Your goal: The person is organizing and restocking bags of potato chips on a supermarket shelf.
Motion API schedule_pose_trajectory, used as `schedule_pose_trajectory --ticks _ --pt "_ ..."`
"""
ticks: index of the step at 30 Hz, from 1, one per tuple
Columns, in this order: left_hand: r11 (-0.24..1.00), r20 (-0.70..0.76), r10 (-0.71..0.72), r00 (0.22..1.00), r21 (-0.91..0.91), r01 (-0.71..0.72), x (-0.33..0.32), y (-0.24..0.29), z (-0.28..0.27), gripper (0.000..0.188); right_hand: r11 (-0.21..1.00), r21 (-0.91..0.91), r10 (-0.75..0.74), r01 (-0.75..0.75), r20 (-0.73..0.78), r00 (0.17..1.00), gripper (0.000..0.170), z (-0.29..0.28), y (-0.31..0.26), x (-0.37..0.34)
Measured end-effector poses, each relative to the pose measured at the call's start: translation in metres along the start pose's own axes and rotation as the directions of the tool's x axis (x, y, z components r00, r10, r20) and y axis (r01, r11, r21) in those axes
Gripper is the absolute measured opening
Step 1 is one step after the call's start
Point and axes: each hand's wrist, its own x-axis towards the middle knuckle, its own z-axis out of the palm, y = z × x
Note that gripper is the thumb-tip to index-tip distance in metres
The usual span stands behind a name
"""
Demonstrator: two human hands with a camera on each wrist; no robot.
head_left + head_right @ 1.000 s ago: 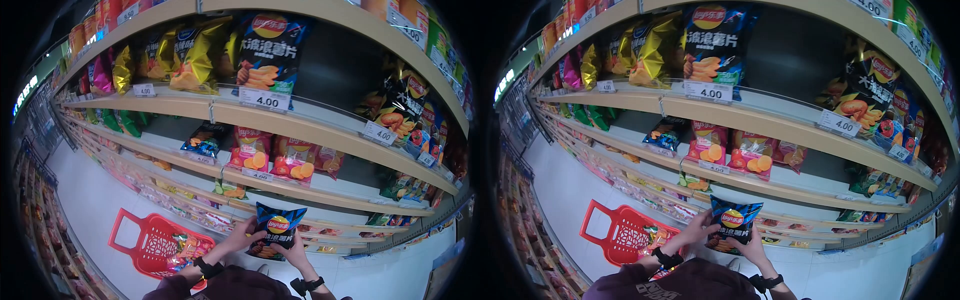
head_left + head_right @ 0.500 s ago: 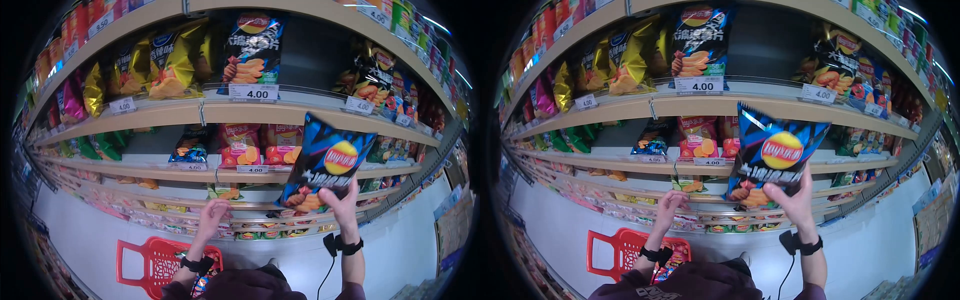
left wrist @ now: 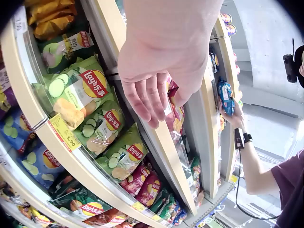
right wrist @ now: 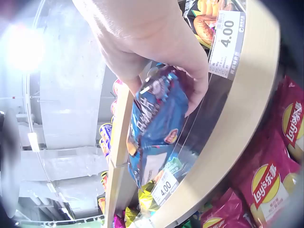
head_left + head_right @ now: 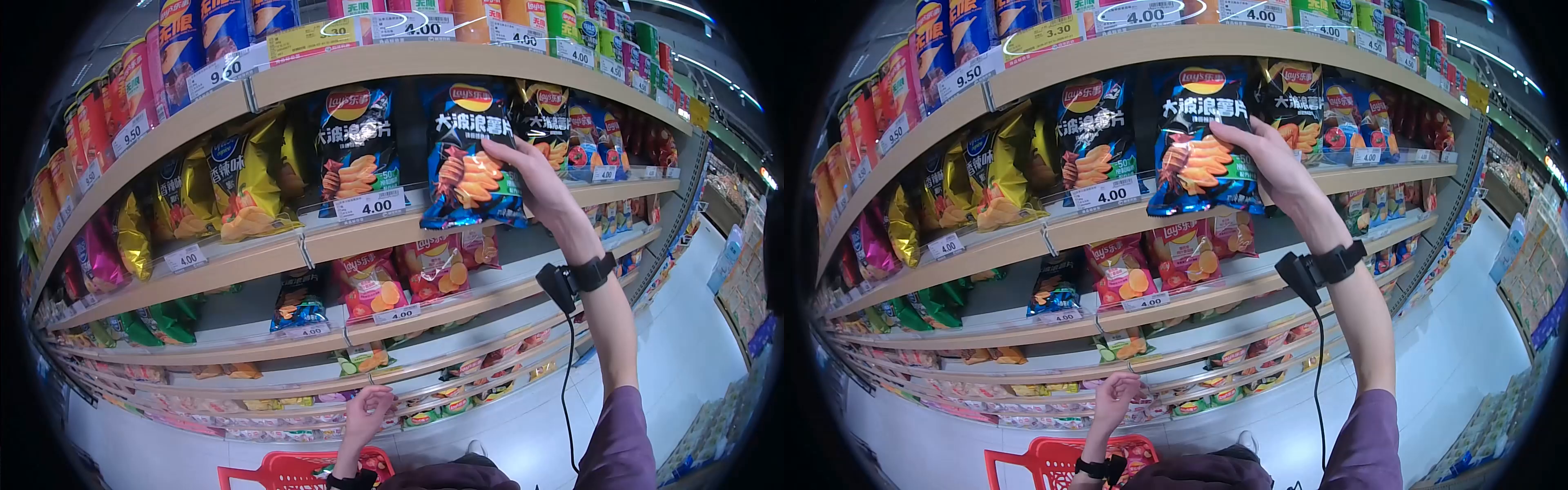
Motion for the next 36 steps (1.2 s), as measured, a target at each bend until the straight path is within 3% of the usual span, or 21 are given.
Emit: schedule_pose_trajectory --ticks 5,7,23,29,30,34,35,36 --pt "1.000 0.008 -0.024 1.000 -0.016 0.024 -0.007 -0.004 -0.006 0.015 0.998 -0.058 -0.036 0.030 -0.103 0.994 0.048 0.007 -0.017 0.021" --pt "0.997 -0.007 -0.072 0.997 0.019 0.072 -0.010 -0.001 -0.008 0.015 0.997 -0.076 0.034 -0.032 0.027 0.999 0.044 -0.004 -0.021 0.040" --pt "0.998 0.088 -0.060 0.994 0.003 0.060 -0.014 -0.019 -0.004 0.022 0.996 -0.007 0.092 -0.092 0.030 0.995 0.026 -0.014 -0.007 0.088" --pt "0.994 0.069 -0.101 0.992 -0.031 0.103 -0.015 -0.012 0.004 0.021 0.991 -0.055 -0.123 0.122 -0.011 0.992 0.039 -0.011 -0.004 0.077" --pt "0.993 0.075 -0.111 0.991 -0.021 0.113 -0.014 -0.012 0.004 0.021 0.990 -0.053 -0.129 0.131 0.033 0.991 0.048 -0.013 -0.004 0.077" --pt "0.993 0.119 -0.121 0.986 0.033 0.118 -0.018 -0.016 0.004 0.020 0.996 -0.073 -0.049 0.044 -0.070 0.996 0.049 -0.011 -0.002 0.088" --pt "0.994 0.130 -0.109 0.986 0.042 0.105 -0.018 -0.017 0.005 0.020 0.999 -0.046 -0.019 0.021 0.032 0.999 0.045 -0.013 -0.005 0.088" --pt "0.995 0.130 -0.102 0.986 0.031 0.098 -0.019 -0.018 0.006 0.020 0.998 -0.061 -0.029 0.028 -0.010 1.000 0.043 -0.008 -0.006 0.085"
